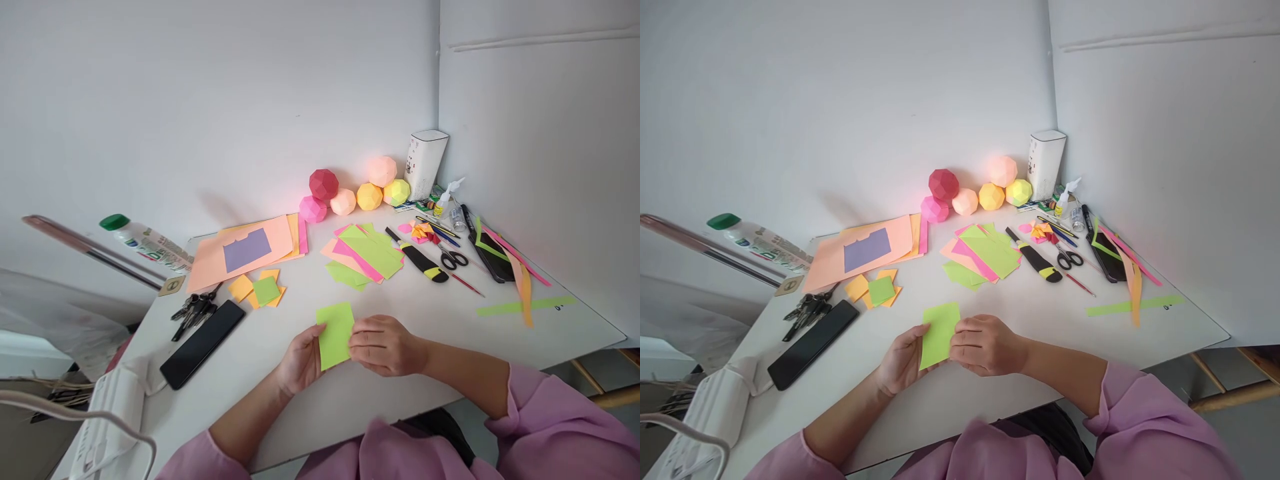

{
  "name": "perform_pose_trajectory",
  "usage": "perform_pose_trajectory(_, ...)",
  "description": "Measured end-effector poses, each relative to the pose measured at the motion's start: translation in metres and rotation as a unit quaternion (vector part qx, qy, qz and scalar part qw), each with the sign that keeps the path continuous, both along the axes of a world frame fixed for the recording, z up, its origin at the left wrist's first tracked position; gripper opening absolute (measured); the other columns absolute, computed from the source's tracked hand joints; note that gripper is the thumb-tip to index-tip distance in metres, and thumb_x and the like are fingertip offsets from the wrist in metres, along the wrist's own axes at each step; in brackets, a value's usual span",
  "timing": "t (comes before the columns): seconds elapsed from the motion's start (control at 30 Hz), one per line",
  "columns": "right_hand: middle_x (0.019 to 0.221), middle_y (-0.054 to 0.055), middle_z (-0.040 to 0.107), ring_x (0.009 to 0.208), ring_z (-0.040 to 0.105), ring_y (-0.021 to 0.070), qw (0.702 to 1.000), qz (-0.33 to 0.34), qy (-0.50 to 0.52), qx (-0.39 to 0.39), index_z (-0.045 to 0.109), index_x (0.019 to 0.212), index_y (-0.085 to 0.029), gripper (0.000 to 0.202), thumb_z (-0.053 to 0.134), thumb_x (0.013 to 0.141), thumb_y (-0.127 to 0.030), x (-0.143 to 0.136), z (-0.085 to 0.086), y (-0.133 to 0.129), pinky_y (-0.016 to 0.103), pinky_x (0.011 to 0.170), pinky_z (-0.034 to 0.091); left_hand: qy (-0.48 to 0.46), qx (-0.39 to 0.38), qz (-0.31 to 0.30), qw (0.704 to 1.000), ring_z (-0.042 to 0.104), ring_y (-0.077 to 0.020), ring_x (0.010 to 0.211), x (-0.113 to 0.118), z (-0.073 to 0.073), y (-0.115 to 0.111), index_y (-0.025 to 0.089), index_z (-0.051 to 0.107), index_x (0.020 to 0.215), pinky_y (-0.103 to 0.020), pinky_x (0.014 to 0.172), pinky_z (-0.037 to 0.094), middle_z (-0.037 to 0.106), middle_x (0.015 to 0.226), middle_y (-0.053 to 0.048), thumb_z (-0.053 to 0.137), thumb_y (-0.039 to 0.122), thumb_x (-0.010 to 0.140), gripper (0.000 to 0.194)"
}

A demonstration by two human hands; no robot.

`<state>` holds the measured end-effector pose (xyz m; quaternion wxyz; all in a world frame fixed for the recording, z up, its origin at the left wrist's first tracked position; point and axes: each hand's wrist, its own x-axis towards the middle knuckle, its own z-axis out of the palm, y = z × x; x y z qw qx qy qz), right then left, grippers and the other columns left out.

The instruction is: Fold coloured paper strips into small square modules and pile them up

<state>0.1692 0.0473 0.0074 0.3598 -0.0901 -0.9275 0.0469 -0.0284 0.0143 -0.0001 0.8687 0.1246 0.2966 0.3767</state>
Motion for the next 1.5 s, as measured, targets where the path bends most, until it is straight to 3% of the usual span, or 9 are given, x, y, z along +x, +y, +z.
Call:
perform_pose_trajectory(0.33,0.075,0.001,0.067,0.074,0.059,0.0120,0.997,0.036,0.000,-0.070,0.058,0.080,-0.018,0.005,0.053,0.080,-0.015,-0.003,0.001,-0.004,0.028,0.073,0.046,0.056,0.048,0.059,0.996,0.054,-0.0290,0.109,0.003,0.004,0.002,0.014,0.050,0.119,-0.045,0.091,0.040,0.059,0.118,-0.014,0.049,0.022,0.081,0.038)
perform_pose_trajectory(0.57,0.072,0.002,0.066,0.070,0.058,0.0130,0.991,0.063,0.003,-0.117,0.057,0.077,-0.018,0.005,0.053,0.080,-0.018,-0.004,-0.002,-0.004,0.028,0.072,0.047,0.085,0.083,0.053,0.991,0.054,-0.0298,0.108,0.002,0.006,0.000,0.014,0.046,0.124,-0.045,0.091,0.039,0.058,0.119,-0.017,0.053,0.022,0.079,0.047)
perform_pose_trajectory(0.73,0.077,0.004,0.062,0.074,0.053,0.0147,0.981,-0.045,0.048,-0.180,0.058,0.084,-0.018,0.006,0.052,0.082,-0.021,-0.004,-0.002,-0.001,0.031,0.072,0.047,0.153,0.120,0.022,0.981,0.062,-0.0243,0.091,0.001,-0.001,-0.006,0.022,0.033,0.135,-0.038,0.083,0.042,0.067,0.102,-0.010,0.054,0.026,0.080,0.059)
perform_pose_trajectory(0.83,0.089,0.008,0.060,0.083,0.051,0.0179,0.960,-0.112,0.068,-0.246,0.059,0.092,-0.017,0.014,0.056,0.080,-0.024,-0.004,-0.003,0.000,0.033,0.071,0.049,0.154,0.158,-0.003,0.975,0.057,-0.0250,0.103,0.002,-0.003,-0.010,0.023,0.026,0.138,-0.038,0.089,0.038,0.065,0.108,-0.010,0.053,0.028,0.082,0.062)
perform_pose_trajectory(1.1,0.081,0.007,0.060,0.080,0.053,0.0158,0.914,-0.082,0.079,-0.389,0.059,0.079,-0.017,0.006,0.054,0.081,-0.019,-0.007,-0.004,-0.002,0.025,0.059,0.049,0.249,0.209,-0.028,0.945,0.052,-0.0255,0.109,0.000,-0.003,-0.014,0.026,0.026,0.137,-0.039,0.091,0.035,0.060,0.117,-0.008,0.050,0.033,0.084,0.059)
perform_pose_trajectory(1.27,0.076,0.005,0.059,0.070,0.052,0.0137,0.928,-0.096,0.126,-0.338,0.056,0.077,-0.016,0.007,0.051,0.081,-0.016,-0.004,0.007,-0.001,0.025,0.055,0.046,0.262,0.250,0.016,0.932,0.048,-0.0254,0.113,0.003,0.000,-0.016,0.025,0.042,0.128,-0.037,0.093,0.035,0.054,0.124,-0.008,0.052,0.032,0.083,0.047)
perform_pose_trajectory(1.37,0.072,0.004,0.059,0.069,0.052,0.0147,0.954,-0.104,0.187,-0.208,0.055,0.080,-0.018,0.008,0.051,0.079,-0.011,0.001,0.015,0.001,0.029,0.059,0.047,0.282,0.271,0.137,0.910,0.042,-0.0242,0.118,0.003,-0.003,-0.009,0.022,0.054,0.115,-0.034,0.094,0.035,0.054,0.122,-0.008,0.052,0.032,0.082,0.035)
perform_pose_trajectory(1.47,0.075,0.005,0.061,0.071,0.052,0.0168,0.971,-0.110,0.201,-0.074,0.055,0.084,-0.019,0.013,0.053,0.076,-0.008,0.007,0.017,0.001,0.033,0.062,0.047,0.278,0.201,0.264,0.901,0.053,-0.0222,0.103,-0.001,-0.007,0.001,0.018,0.062,0.095,-0.034,0.086,0.041,0.063,0.101,-0.006,0.051,0.034,0.082,0.023)
perform_pose_trajectory(1.5,0.076,0.005,0.061,0.072,0.053,0.0175,0.974,-0.111,0.191,-0.043,0.056,0.085,-0.019,0.014,0.053,0.076,-0.009,0.008,0.016,0.000,0.033,0.061,0.048,0.267,0.171,0.269,0.910,0.057,-0.0218,0.094,-0.003,-0.008,0.004,0.016,0.064,0.085,-0.034,0.083,0.043,0.066,0.089,-0.007,0.051,0.035,0.081,0.023)
